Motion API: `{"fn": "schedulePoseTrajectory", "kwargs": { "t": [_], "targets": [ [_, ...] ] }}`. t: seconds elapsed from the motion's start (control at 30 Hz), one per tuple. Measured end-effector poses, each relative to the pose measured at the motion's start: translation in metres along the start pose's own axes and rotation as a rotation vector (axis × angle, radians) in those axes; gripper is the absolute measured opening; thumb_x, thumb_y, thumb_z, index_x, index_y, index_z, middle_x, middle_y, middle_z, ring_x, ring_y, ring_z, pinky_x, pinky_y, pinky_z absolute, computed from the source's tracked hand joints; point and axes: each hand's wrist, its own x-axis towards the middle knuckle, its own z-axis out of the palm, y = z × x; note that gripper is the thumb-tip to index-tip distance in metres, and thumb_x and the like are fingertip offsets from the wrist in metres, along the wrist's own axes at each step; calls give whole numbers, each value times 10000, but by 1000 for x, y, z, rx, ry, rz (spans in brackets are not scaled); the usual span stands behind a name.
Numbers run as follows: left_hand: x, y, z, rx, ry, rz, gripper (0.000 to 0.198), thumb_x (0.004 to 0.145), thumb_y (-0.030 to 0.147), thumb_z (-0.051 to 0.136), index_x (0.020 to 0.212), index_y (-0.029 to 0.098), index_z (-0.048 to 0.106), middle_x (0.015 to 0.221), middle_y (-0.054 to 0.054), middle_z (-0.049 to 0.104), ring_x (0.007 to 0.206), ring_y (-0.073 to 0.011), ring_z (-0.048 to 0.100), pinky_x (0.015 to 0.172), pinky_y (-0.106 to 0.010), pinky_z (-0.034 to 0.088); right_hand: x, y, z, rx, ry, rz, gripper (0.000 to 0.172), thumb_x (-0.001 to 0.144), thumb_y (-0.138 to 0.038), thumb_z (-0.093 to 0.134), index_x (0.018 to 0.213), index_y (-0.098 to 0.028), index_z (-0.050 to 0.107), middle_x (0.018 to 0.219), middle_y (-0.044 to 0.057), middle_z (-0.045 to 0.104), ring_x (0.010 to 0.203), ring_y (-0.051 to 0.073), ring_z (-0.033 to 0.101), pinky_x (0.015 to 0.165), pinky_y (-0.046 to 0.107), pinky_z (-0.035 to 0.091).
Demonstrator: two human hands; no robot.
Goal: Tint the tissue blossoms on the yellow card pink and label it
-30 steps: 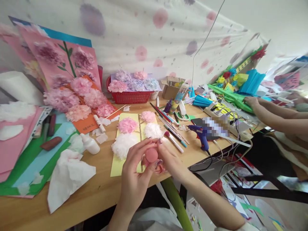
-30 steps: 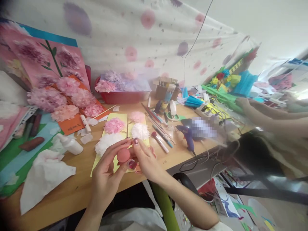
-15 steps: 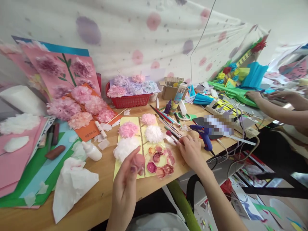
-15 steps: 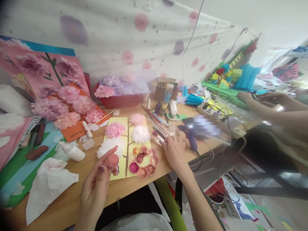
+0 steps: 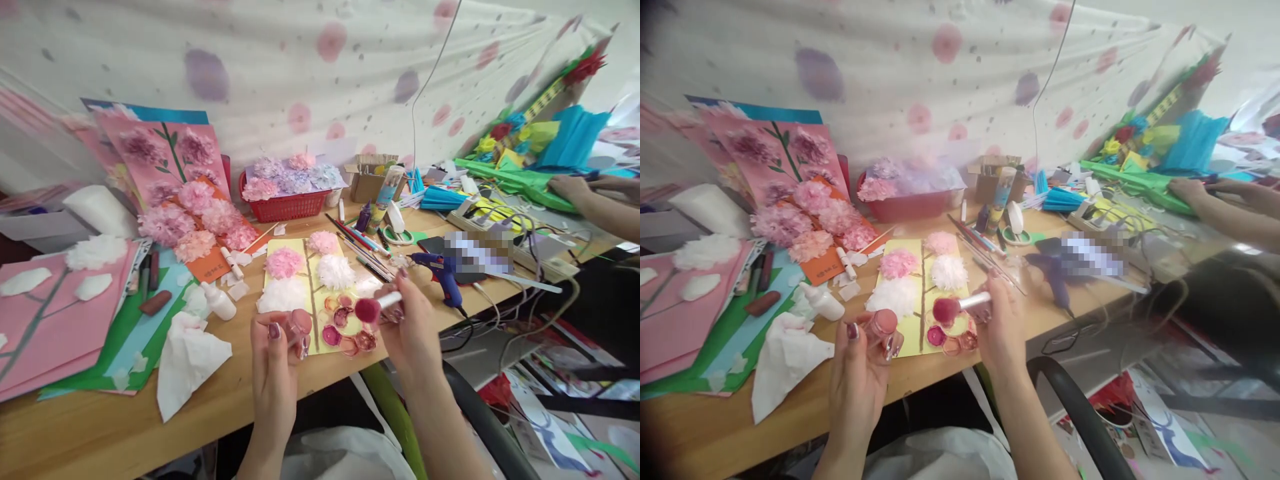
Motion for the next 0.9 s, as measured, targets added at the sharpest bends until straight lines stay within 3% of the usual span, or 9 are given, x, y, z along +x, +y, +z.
{"fn": "schedulePoseTrajectory", "kwargs": {
  "t": [0.13,0.33,0.47,0.53,0.6,0.7,0.77,0.9],
  "targets": [
    [-20,11,8,130,26,97,463,823,672,661,954,237,569,782,25,628,644,-104,533,649,-247,442,-4,6,12,75,-78,151,526,696,-466,823,568,-219,377,460,-103,291,435,59,237,413,206,257],
    [-31,21,13,47,34,141,436,820,653,678,930,242,584,789,36,646,638,-100,543,642,-237,460,-9,5,8,107,-21,176,546,639,-465,865,568,-209,388,457,-110,289,445,47,234,414,177,251],
    [-14,15,-8,-19,-11,75,427,755,545,805,1001,233,647,907,7,689,819,-105,621,795,-219,490,-11,0,2,123,-15,184,573,621,-440,900,598,-208,377,481,-123,285,448,38,209,422,169,270],
    [0,13,-28,4,-20,-27,509,637,434,914,1028,209,678,1038,-43,721,991,-155,663,882,-241,501,-11,-2,1,115,-22,150,600,583,-401,932,604,-206,365,495,-125,292,453,34,216,426,164,284],
    [11,12,-49,27,6,-52,516,638,387,915,1055,191,684,1124,-80,728,1097,-196,663,951,-285,504,-11,-2,1,94,-31,132,617,551,-377,949,604,-204,360,500,-126,289,455,30,221,423,157,287],
    [19,11,-70,64,10,-45,495,634,356,911,1023,171,666,1094,-96,744,1101,-226,679,991,-360,512,-10,2,4,63,-61,161,622,547,-351,948,610,-210,346,504,-129,263,454,29,209,412,156,284],
    [19,9,-74,86,3,-27,467,633,335,904,978,170,636,1060,-93,749,1075,-235,695,1000,-399,514,-11,5,5,61,-85,204,606,559,-347,941,621,-214,353,512,-128,267,453,31,209,404,161,287],
    [22,3,-70,201,-26,26,372,790,426,773,988,184,572,1032,-107,742,1049,-253,703,1009,-472,496,-12,6,-3,91,-40,253,538,568,-335,932,633,-207,413,499,-126,307,443,34,248,403,162,328]
  ]
}}
